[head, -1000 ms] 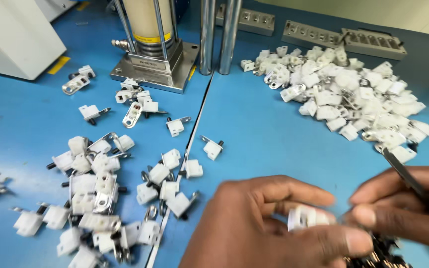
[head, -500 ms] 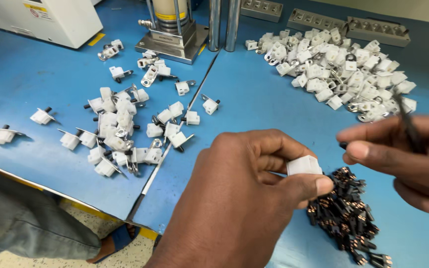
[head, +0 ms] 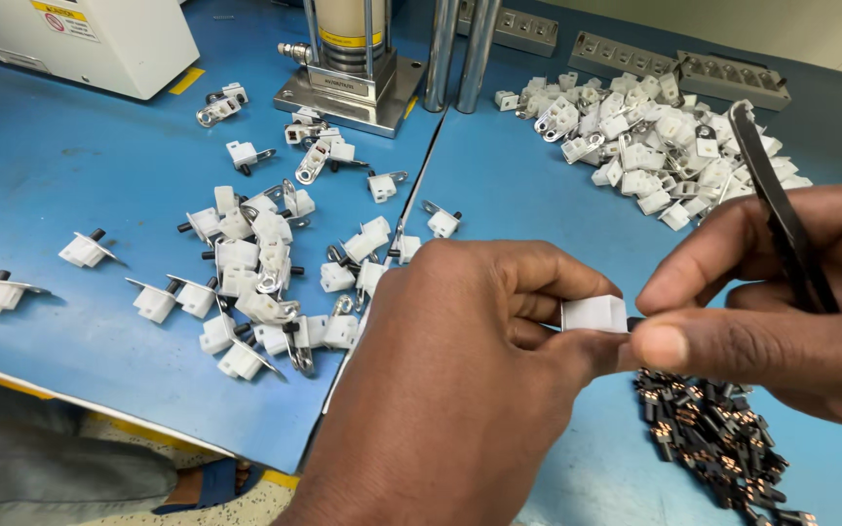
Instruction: The person sits at a factory workbench assembling small white plastic switch housings. They pick a housing, use tweezers to insert black and copper terminal contacts into it, press the parts into place by hand, and set the finished assembly aside with the completed pile.
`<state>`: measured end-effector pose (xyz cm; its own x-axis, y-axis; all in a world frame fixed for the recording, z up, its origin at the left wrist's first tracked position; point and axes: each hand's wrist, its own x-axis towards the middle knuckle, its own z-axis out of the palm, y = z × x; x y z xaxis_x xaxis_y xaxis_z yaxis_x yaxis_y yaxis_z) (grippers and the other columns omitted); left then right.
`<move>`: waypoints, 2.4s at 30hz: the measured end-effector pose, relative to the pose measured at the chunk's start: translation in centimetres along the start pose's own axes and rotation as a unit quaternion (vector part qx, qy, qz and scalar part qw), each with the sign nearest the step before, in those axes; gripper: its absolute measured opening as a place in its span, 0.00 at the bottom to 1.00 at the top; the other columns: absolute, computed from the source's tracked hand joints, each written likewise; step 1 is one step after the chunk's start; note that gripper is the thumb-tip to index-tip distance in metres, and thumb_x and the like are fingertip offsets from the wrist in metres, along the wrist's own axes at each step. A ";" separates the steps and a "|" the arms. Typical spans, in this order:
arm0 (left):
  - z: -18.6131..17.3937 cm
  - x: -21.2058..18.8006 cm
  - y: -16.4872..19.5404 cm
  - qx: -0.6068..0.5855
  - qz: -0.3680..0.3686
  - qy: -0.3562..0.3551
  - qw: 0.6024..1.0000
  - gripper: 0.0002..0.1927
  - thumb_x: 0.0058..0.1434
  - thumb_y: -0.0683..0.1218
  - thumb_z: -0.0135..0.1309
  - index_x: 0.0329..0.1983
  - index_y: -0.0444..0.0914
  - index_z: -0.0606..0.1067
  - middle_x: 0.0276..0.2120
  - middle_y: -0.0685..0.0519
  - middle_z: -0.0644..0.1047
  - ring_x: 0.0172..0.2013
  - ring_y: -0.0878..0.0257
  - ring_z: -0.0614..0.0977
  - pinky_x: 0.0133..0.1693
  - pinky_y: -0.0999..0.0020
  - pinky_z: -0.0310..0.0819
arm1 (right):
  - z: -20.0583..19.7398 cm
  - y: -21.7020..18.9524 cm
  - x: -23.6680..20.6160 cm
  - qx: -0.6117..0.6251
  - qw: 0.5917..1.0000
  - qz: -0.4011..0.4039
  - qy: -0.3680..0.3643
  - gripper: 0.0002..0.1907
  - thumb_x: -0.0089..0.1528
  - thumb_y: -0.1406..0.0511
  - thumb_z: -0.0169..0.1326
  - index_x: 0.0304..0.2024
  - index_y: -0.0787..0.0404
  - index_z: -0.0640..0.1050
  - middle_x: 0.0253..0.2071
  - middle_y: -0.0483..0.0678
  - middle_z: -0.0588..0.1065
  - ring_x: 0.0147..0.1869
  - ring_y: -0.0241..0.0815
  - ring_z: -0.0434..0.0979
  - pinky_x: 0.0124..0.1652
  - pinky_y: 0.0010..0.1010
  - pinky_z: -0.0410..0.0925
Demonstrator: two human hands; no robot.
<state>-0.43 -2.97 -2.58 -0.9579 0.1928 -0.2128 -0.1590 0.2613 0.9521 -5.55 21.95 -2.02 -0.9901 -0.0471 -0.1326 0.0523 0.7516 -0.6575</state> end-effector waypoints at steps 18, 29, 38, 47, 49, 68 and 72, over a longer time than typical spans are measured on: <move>-0.3 0.5 -0.4 0.009 0.153 0.086 0.985 0.08 0.61 0.46 0.59 0.43 0.46 0.85 0.29 0.59 0.88 0.29 0.73 0.88 0.33 0.73 0.81 | 2.8 -5.6 -1.1 0.183 0.976 0.085 0.088 0.17 0.58 0.63 0.63 0.26 0.71 0.75 0.23 0.61 0.73 0.09 0.36 0.57 0.06 0.32 0.49; 2.2 -0.7 0.4 -0.059 0.083 0.046 0.994 0.12 0.61 0.47 0.63 0.46 0.40 0.86 0.34 0.53 0.88 0.36 0.69 0.88 0.38 0.71 0.83 | 1.5 -2.4 -2.9 -0.011 0.990 -0.115 0.084 0.15 0.51 0.61 0.70 0.35 0.61 0.80 0.16 0.51 0.67 0.14 0.34 0.57 0.15 0.31 0.49; 1.6 -0.2 -1.1 -0.050 0.122 -0.026 0.991 0.14 0.58 0.44 0.64 0.47 0.36 0.86 0.35 0.52 0.90 0.37 0.68 0.90 0.41 0.71 0.86 | 0.0 -3.1 0.4 -0.019 0.987 0.116 -0.110 0.23 0.51 0.68 0.73 0.44 0.67 0.75 0.26 0.59 0.68 0.21 0.44 0.62 0.21 0.38 0.54; 0.0 1.0 -0.8 -0.188 -0.001 -0.042 0.981 0.15 0.53 0.44 0.69 0.42 0.32 0.86 0.27 0.49 0.87 0.30 0.67 0.88 0.37 0.70 0.86 | 1.4 -4.0 -0.5 0.336 0.930 -0.104 0.111 0.08 0.73 0.62 0.36 0.53 0.50 0.65 0.53 0.52 0.74 0.65 0.51 0.80 0.57 0.48 0.70; 0.0 1.5 -1.0 -0.186 -0.001 -0.059 0.981 0.14 0.53 0.44 0.69 0.41 0.31 0.86 0.27 0.49 0.87 0.29 0.67 0.88 0.36 0.70 0.86 | 1.2 -3.7 -0.5 0.309 0.927 -0.169 0.126 0.10 0.74 0.60 0.33 0.55 0.48 0.63 0.53 0.49 0.72 0.67 0.49 0.78 0.60 0.46 0.69; 1.0 5.9 -1.6 -0.059 0.032 -0.010 0.998 0.18 0.54 0.50 0.69 0.45 0.36 0.85 0.34 0.51 0.89 0.38 0.66 0.89 0.42 0.68 0.83 | 5.4 -2.5 3.7 0.281 0.947 -0.136 0.081 0.35 0.72 0.46 0.37 0.30 0.67 0.79 0.32 0.53 0.82 0.42 0.46 0.86 0.45 0.38 0.81; -2.6 7.3 -1.5 0.126 -0.153 0.006 0.980 0.18 0.58 0.59 0.65 0.44 0.44 0.86 0.36 0.54 0.86 0.39 0.63 0.86 0.44 0.64 0.81 | 4.6 -2.4 12.8 0.182 0.961 0.081 0.193 0.14 0.66 0.59 0.54 0.47 0.61 0.78 0.34 0.54 0.78 0.30 0.52 0.81 0.30 0.49 0.78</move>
<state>-7.85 -4.42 -5.02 -0.8772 0.0582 -0.4767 -0.3773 0.5304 0.7591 -17.72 16.51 -5.58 -0.9362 0.3511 -0.0154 0.1817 0.4459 -0.8765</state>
